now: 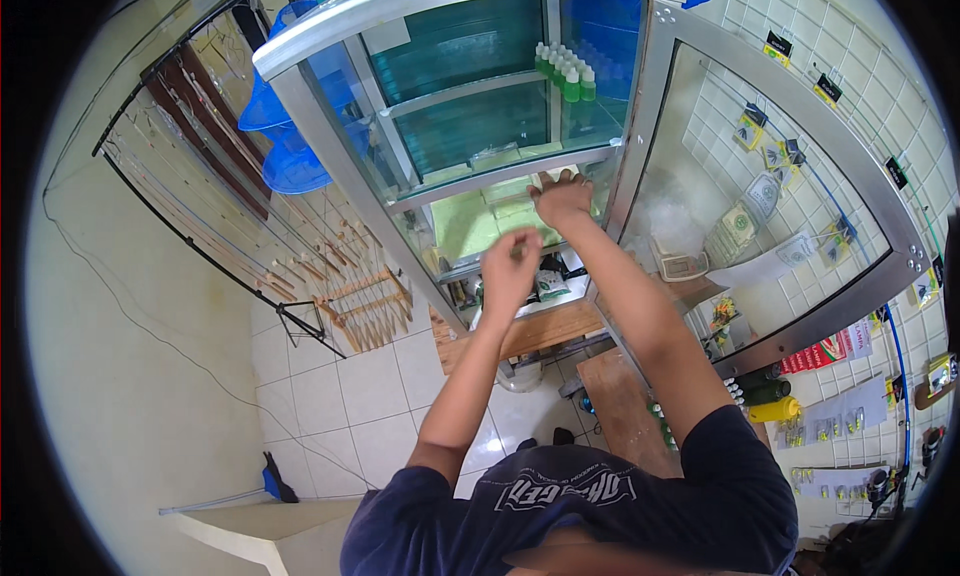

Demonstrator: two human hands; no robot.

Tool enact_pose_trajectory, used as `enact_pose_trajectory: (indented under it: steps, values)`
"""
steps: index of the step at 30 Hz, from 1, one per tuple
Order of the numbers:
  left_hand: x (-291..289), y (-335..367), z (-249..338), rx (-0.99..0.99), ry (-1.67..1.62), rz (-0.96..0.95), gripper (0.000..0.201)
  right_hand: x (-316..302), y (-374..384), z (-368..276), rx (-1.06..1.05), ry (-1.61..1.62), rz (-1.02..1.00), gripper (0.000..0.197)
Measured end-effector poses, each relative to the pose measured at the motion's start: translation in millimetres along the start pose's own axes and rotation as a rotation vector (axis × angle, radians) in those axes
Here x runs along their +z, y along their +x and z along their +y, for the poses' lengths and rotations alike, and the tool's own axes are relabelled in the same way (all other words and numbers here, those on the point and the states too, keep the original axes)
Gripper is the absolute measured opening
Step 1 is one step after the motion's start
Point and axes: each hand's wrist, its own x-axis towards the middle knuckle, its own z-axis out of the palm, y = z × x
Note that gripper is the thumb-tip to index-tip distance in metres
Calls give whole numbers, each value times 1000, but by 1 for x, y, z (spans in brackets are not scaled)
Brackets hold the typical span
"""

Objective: Organizing and placing small essence bottles into a display case in a fishing shop.

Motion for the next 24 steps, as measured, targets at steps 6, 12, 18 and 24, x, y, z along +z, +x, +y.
enact_pose_trajectory:
  steps: [6,12,18,24]
  values:
    - [-29,-97,-29,-303,-150,-175,21,2,-12,-4,49,136,131,52]
    - [-63,-137,-54,-384,-296,-47,20,-28,-102,-1,-191,741,657,35]
    - [-82,-156,-55,-376,-154,58,22,30,-184,27,-204,912,669,22]
    - [-88,-167,-66,-398,-177,111,25,7,-247,52,-99,1007,831,19]
